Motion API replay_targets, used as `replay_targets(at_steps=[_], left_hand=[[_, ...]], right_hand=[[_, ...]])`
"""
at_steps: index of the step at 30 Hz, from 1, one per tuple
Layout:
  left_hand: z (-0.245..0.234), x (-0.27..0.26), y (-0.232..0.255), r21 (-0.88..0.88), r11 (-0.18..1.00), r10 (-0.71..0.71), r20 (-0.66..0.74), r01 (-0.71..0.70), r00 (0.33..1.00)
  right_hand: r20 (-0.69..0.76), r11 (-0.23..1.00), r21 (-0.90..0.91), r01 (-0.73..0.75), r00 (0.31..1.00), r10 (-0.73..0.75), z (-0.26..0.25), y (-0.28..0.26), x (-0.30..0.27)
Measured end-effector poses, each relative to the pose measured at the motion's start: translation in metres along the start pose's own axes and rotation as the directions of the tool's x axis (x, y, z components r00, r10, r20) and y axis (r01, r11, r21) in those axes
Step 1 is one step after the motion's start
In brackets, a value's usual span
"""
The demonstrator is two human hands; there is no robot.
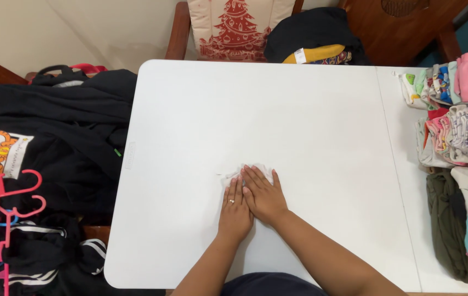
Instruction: The person folds several pieces of underwear and a t-shirt on a white table. They handle each item one at a time, fold it neatly, and place it on a growing stack. The items include patterned and solid-colored underwear and a black t-shirt.
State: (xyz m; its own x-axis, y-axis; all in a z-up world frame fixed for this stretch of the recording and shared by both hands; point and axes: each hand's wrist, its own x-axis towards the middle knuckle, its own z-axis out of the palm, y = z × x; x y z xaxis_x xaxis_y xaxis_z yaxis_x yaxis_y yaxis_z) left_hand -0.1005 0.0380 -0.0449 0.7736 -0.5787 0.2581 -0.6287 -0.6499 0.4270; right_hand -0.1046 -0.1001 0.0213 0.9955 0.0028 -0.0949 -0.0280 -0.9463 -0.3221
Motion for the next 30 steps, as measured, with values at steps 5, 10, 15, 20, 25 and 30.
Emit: replay_targets(at_steps=[5,10,15,20,25,30], left_hand=[[-0.001,0.006,-0.003,0.023,0.999,-0.026,0.035,0.026,0.999],[-0.018,0.015,-0.016,-0.012,0.999,-0.032,0.090,0.033,0.995],[-0.059,0.015,-0.007,-0.137,0.941,-0.331,-0.172,0.310,0.928],[-0.050,0.018,0.011,0.024,0.836,-0.548,-0.017,0.549,0.836],[0.023,0.025,-0.035,-0.223,0.875,-0.453,-0.061,0.430,0.890],[-0.033,0.082,0.029,-0.796,0.207,-0.484,0.422,0.569,0.767]], right_hand=[[-0.014,0.998,0.035,-0.048,0.999,0.048,0.012,0.007,0.005],[-0.197,0.989,0.103,-0.103,0.973,0.122,0.043,0.043,0.018],[-0.376,0.908,0.389,-0.155,0.873,0.311,0.049,0.065,0.009],[-0.350,0.903,0.357,-0.241,0.861,0.368,0.055,0.054,0.005],[-0.127,0.681,0.667,-0.303,0.854,0.504,0.023,0.056,-0.017],[0.238,0.071,0.947,-0.312,0.836,0.494,-0.043,0.086,-0.060]])
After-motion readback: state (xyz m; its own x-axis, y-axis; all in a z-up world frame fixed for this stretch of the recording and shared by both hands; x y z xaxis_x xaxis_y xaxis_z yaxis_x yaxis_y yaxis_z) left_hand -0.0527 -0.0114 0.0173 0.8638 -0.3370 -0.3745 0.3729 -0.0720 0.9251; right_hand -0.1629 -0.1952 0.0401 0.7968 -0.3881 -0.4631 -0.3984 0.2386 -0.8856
